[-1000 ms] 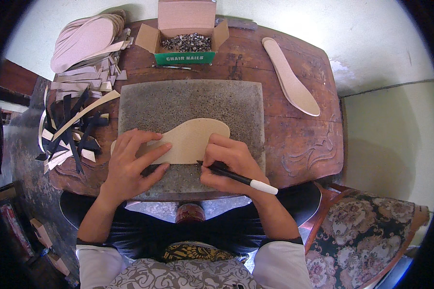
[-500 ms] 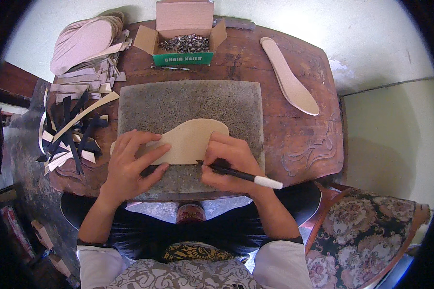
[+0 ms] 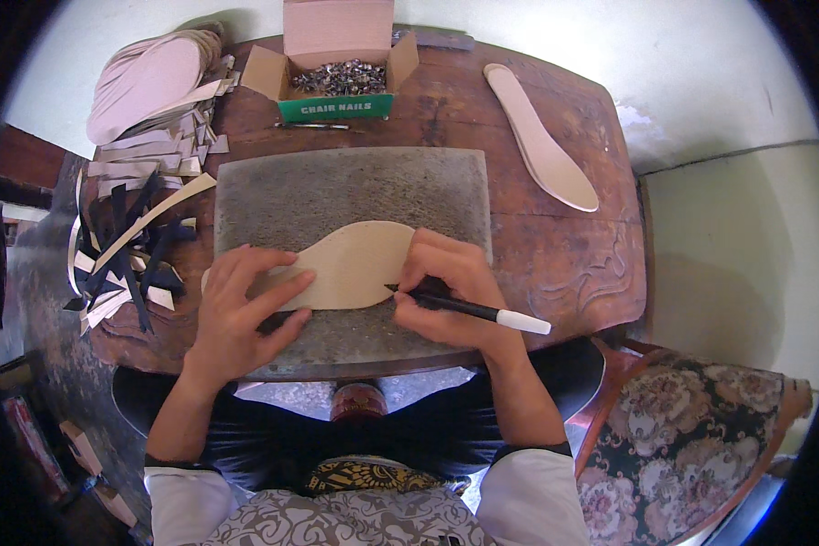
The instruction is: The person sits cross-legged at a low wooden table and uses a black marker to draw lines along the edges of beige shoe insoles. They handle the insoles one by one, marking the perimeter and then placing them aside.
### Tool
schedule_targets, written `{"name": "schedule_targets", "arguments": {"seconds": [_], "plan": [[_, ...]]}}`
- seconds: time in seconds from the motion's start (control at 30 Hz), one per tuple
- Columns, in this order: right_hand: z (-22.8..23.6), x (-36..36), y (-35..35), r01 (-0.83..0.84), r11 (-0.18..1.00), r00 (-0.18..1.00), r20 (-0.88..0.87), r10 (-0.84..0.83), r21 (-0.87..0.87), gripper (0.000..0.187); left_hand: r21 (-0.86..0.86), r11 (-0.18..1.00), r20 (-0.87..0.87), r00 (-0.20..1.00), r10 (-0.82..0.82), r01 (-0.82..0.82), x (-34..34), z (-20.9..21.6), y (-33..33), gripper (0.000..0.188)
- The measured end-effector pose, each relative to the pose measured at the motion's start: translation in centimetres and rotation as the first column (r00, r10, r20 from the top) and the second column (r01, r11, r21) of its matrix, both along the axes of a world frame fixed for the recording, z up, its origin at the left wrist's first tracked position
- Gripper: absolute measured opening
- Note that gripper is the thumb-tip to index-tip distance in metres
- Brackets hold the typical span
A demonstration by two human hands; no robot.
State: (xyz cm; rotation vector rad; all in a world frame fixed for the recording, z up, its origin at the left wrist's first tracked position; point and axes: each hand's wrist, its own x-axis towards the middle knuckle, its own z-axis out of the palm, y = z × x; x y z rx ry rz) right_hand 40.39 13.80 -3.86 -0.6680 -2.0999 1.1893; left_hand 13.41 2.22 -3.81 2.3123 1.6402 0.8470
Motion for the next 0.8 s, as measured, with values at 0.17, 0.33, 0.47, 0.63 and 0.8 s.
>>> {"name": "schedule_targets", "arguments": {"seconds": [0.17,0.33,0.47,0.63,0.8], "plan": [[0.01,0.29,0.11,-0.035,0.999,0.998,0.047,0.036,-0.024,0.021,-0.017,1.0,0.0,1.0,0.005,-0.005,0.07,-0.03,-0.06,0.043],[0.24,0.36,0.06,-0.045,0.997,0.997,0.066,0.048,-0.059,0.021,-0.036,0.999,0.017,1.0,0.011,-0.011,-0.01,-0.14,-0.19,0.047],[0.31,0.29,0.1,-0.055,0.997,0.995,0.078,0.059,-0.054,0.021,-0.032,0.999,0.023,1.0,0.014,-0.013,-0.04,-0.19,-0.2,0.047],[0.43,0.39,0.05,-0.052,0.996,0.994,0.091,0.058,-0.069,0.021,-0.042,0.999,0.029,1.0,0.008,-0.006,-0.01,-0.2,-0.12,0.047],[0.35,0.36,0.08,-0.051,0.996,0.995,0.083,0.056,-0.067,0.02,-0.028,1.0,0.021,1.0,0.005,-0.004,-0.02,-0.15,-0.13,0.047]]}}
